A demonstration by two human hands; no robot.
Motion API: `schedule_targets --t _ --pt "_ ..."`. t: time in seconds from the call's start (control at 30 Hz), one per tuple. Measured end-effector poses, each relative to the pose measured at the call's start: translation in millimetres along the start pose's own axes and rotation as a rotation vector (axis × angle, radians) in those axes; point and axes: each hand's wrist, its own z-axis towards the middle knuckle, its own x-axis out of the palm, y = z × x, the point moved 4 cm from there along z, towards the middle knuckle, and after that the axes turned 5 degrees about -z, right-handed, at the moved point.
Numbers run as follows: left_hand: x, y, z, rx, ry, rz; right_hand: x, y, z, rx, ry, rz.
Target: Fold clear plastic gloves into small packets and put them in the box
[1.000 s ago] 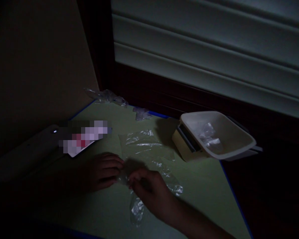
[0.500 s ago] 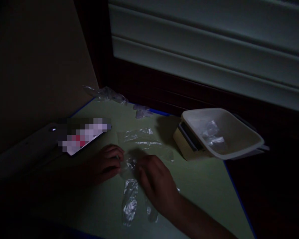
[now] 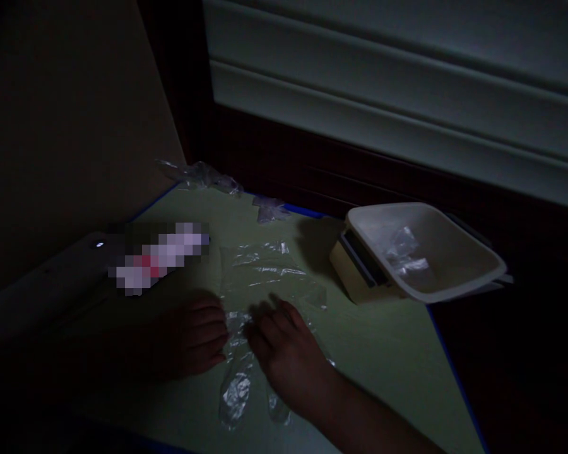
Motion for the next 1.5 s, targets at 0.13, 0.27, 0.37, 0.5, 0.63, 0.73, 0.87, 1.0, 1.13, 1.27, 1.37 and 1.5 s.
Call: schedule_targets --t 0.13,0.27,0.37,0.5,0.63,0.73,0.87,1.0,1.13,1.27,1.37,1.5 --pt "0.8 -2.4 -1.9 -0.018 0.073 0.006 -11.1 3.5 1.0 -0.015 -0.001 0.048" --pt "-1.9 -0.4 -0.7 -0.028 0.092 -0.018 -27.5 15.0 0.4 -0.117 0.11 0.178" --pt "-2.4 0.7 -0.6 -0.031 0.079 -0.005 -34.4 25.0 -2.1 -0.196 0.169 0.23" --pt "-0.7 3.6 -3.5 -0.049 0.002 -0.002 -27.9 33.4 -5.9 -0.257 0.156 0.183" --pt "0.1 5.3 -4.4 -0.069 0.005 -0.017 -20.6 36.2 -9.2 -0.261 0.102 0.145" --pt "-1.3 3.7 -3.4 -0.058 -0.013 -0.042 -20.3 39.4 -11.2 -0.293 0.096 0.127" --pt "0.1 2.0 -3.3 -0.063 -0.01 -0.076 -20.8 44.0 -12.2 -0.305 0.06 0.094" --pt "0.2 1.0 -4.2 -0.051 -0.022 -0.065 -19.4 42.8 -7.9 -0.252 0.043 0.149" --pt "1.6 0.8 -5.5 -0.04 -0.056 -0.068 -25.1 26.1 6.4 -0.031 0.131 0.405" --pt "6.0 0.9 -6.8 -0.042 -0.049 -0.085 -25.4 1.7 15.6 0.297 0.216 0.749" --pt "5.6 0.8 -6.1 -0.033 -0.023 -0.064 -15.3 -13.9 15.8 0.48 0.201 0.898" --pt "0.1 0.8 -4.0 -0.015 -0.039 -0.073 2.7 -28.8 15.9 0.609 0.18 0.988"
